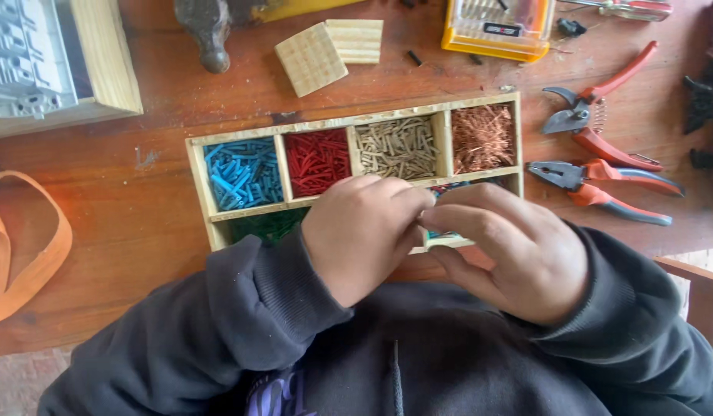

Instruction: The person uses a small metal tool to sort and arrange colored plastic fasteners and copper wire inside a compartmentalized wooden box. The person repeatedly picks up and places fasteners into specific compartments while occasionally adjusting the copper wire.

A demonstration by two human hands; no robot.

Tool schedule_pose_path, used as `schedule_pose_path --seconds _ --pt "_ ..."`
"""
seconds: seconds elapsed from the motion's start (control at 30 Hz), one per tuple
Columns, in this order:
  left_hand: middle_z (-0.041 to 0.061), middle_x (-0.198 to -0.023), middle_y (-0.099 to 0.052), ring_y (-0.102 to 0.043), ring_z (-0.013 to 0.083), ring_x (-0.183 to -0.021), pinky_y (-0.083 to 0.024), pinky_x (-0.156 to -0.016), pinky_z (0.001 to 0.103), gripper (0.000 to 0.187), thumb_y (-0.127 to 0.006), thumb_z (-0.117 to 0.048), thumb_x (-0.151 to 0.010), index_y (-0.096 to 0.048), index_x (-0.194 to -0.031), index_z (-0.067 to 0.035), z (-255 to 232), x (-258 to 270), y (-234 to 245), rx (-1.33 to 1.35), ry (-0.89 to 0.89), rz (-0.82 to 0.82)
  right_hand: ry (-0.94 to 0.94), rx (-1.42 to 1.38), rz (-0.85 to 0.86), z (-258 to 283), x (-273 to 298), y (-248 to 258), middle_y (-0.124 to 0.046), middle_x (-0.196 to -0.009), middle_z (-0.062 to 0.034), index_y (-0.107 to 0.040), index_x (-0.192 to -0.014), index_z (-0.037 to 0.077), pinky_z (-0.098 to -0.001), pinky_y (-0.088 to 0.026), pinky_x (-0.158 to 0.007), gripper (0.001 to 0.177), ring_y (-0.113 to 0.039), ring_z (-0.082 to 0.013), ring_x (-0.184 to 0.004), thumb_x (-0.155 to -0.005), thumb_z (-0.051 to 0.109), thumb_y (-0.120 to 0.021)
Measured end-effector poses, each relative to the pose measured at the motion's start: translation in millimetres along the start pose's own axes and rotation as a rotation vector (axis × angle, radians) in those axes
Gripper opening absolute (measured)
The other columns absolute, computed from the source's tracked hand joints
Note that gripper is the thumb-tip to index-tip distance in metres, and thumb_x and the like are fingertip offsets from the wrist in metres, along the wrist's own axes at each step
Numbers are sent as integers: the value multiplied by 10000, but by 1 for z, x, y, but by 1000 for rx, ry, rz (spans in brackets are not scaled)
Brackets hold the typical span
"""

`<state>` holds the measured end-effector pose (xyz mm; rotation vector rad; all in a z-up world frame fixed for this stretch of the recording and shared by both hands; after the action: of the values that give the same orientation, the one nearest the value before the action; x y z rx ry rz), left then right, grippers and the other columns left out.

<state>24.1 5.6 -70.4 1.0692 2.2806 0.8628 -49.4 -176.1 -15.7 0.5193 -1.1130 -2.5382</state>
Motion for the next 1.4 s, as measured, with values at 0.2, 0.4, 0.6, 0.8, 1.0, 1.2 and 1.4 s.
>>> schedule_pose_path --seconds 0.2,0.4,0.6,0.8,1.0,1.2,1.4 --pt "26 -1025 -823 -739 260 -880 -572 -833 429 62 -761 -170 -1009 -796 -1028 -123 2 4 2 -51 -55 -36 -216 260 -101 -51 71 44 -728 -1058 -199 -710 -1203 -71 -411 -572 -852 174 -694 -310 -854 -1062 30 -689" --pt "-56 -1008 -835 -754 210 -775 -550 -643 375 51 -784 -289 -1023 -803 -1048 -248 5 11 12 -217 11 -113 -433 434 -74 -111 147 -2 -653 -865 -16 -745 -1069 153 -369 -527 -723 74 -643 -239 -766 -1028 215 -743" --pt "-20 -1019 -791 -748 209 -864 -563 -711 372 75 -837 -278 -997 -825 -1027 -211 7 12 22 -185 26 -163 -484 595 -298 -109 143 -44 -693 -903 -26 -758 -968 178 -384 -547 -699 67 -670 -250 -787 -951 186 -822" --pt "-46 -880 -754 -662 205 -714 -494 -619 383 100 -856 -271 -979 -788 -1011 -205 12 23 31 -162 84 -172 -581 607 -325 -109 154 -31 -651 -862 -3 -661 -902 149 -375 -496 -728 174 -640 -245 -816 -816 148 -813" --pt "-66 -887 -746 -591 156 -619 -484 -619 334 95 -860 -242 -963 -773 -979 -209 21 21 32 17 147 -172 -612 180 -167 -59 145 41 -756 -940 42 -708 -980 127 -279 -532 -870 225 -710 -119 -821 -790 9 -719" --pt "-43 -845 -731 -657 193 -680 -494 -607 389 193 -902 -328 -944 -748 -979 -217 24 26 24 -45 87 -177 -77 -133 33 -30 33 40 -717 -891 -32 -789 -1097 118 -220 -512 -539 189 -613 -97 -575 -939 45 -717" --pt "-10 -835 -720 -681 247 -729 -498 -659 399 253 -881 -356 -967 -702 -952 -177 23 34 33 -38 44 -152 -250 -169 92 -27 -10 25 -798 -859 20 -752 -1038 112 -265 -533 -586 93 -604 -124 -532 -963 77 -710"
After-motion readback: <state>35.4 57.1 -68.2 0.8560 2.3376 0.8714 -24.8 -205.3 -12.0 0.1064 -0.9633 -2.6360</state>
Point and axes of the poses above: each hand's wrist, its own x-axis away from the middle knuckle, its own y-axis out of the back of the hand, z = x × y, the point moved 2 cm from there along -x, towards the middle knuckle
